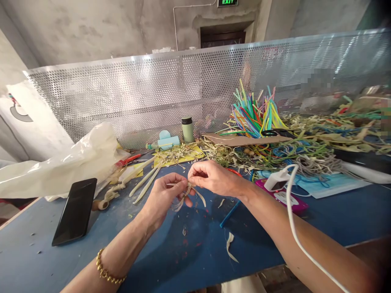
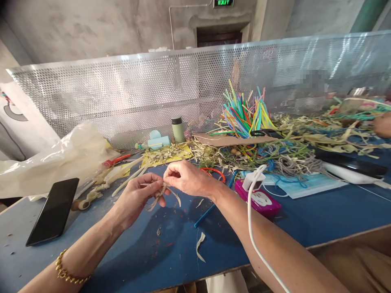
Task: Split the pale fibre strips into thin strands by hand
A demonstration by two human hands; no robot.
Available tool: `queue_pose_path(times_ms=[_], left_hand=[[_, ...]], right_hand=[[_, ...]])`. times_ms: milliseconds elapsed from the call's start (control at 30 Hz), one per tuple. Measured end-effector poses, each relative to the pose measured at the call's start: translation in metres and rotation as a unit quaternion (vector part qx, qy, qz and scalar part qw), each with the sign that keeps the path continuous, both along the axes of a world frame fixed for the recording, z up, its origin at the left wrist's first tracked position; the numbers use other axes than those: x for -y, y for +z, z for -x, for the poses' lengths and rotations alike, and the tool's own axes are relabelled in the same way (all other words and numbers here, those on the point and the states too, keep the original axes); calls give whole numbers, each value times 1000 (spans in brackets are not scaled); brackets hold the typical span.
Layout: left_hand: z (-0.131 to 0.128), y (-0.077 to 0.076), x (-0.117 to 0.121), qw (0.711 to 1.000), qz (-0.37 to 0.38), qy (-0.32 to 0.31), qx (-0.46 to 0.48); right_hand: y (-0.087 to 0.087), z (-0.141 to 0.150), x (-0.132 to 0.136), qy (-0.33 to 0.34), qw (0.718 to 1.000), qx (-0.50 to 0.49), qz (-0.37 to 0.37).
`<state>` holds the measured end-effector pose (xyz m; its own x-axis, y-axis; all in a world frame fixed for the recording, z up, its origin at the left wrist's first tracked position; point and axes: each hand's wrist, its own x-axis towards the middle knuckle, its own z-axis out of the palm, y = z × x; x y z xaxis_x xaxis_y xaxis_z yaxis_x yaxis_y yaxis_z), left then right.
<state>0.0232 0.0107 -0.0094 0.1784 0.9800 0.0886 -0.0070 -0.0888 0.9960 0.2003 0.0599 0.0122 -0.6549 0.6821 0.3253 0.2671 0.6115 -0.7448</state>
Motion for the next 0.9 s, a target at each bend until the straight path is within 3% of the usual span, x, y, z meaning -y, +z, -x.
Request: queue_pose_path(times_ms=[533, 733, 900], left_hand=[[-7, 1, 5, 999, -35, 34, -9], [-6, 5, 5, 998, -23, 38, -50], [-4, 2, 3, 990, -77, 51, -106]], right_hand=[[-2, 2, 1, 2, 1000, -20, 17], [-3, 4, 2, -20, 1000, -1, -9], [-3, 6, 3, -49, 998, -2, -45]])
